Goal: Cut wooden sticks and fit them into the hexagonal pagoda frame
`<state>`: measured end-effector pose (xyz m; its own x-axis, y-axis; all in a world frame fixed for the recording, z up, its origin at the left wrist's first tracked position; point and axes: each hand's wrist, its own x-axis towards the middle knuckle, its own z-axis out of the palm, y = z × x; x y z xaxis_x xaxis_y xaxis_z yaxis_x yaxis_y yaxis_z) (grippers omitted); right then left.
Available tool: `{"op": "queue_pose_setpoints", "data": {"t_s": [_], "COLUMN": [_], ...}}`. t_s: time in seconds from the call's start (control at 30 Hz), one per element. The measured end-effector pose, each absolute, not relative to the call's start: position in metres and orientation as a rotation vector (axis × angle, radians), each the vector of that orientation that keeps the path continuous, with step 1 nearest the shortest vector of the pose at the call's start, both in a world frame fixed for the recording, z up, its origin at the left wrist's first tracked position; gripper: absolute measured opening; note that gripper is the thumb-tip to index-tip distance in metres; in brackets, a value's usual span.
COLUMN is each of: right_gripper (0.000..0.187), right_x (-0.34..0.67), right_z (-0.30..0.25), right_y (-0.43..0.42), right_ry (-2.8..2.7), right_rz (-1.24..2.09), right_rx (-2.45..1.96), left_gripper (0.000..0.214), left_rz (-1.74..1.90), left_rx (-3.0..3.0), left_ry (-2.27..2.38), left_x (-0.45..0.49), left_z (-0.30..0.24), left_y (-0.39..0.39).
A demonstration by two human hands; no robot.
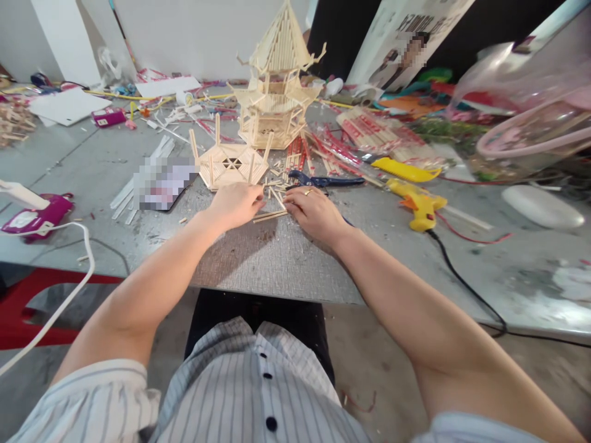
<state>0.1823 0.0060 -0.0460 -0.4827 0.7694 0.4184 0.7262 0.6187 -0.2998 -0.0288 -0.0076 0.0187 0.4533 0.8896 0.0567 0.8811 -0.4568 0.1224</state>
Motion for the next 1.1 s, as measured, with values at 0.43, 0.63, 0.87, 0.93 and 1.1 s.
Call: {"op": "queue_pose_setpoints", "data": {"t_s": [0.43, 0.63, 0.87, 0.93, 1.1], "right_gripper": [0.023, 0.022, 0.020, 0.019, 0.040], "right_x": [0.185, 0.182, 0.184, 0.184, 0.184], "right_z": [-0.048, -0.047, -0.049, -0.049, -0.045], "right_y": [0.008, 0.005, 0.007, 0.008, 0.004], "right_ry": [-2.305, -2.401, -2.384, -2.369, -2.177], "right_rz": [0.064, 0.077, 0.075, 0.081, 0.088], "right_rx": [-1.218, -1.209, -1.220, -1.213, -1.240], "left_gripper": [0.032, 0.027, 0.027, 0.027, 0.026], "left_rz": [0.106, 0.090, 0.109, 0.112, 0.089], "left_rx": [2.723, 2.693, 2.650, 2.642, 2.581], "left_ry": [1.483, 1.511, 1.519, 1.530, 1.586], "left_x": [-0.022, -0.024, -0.026, -0.026, -0.028], "left_z": [-0.002, -0.005, -0.004, -0.004, -0.005], "left_y": [-0.015, -0.011, -0.009, -0.009, -0.006]}}
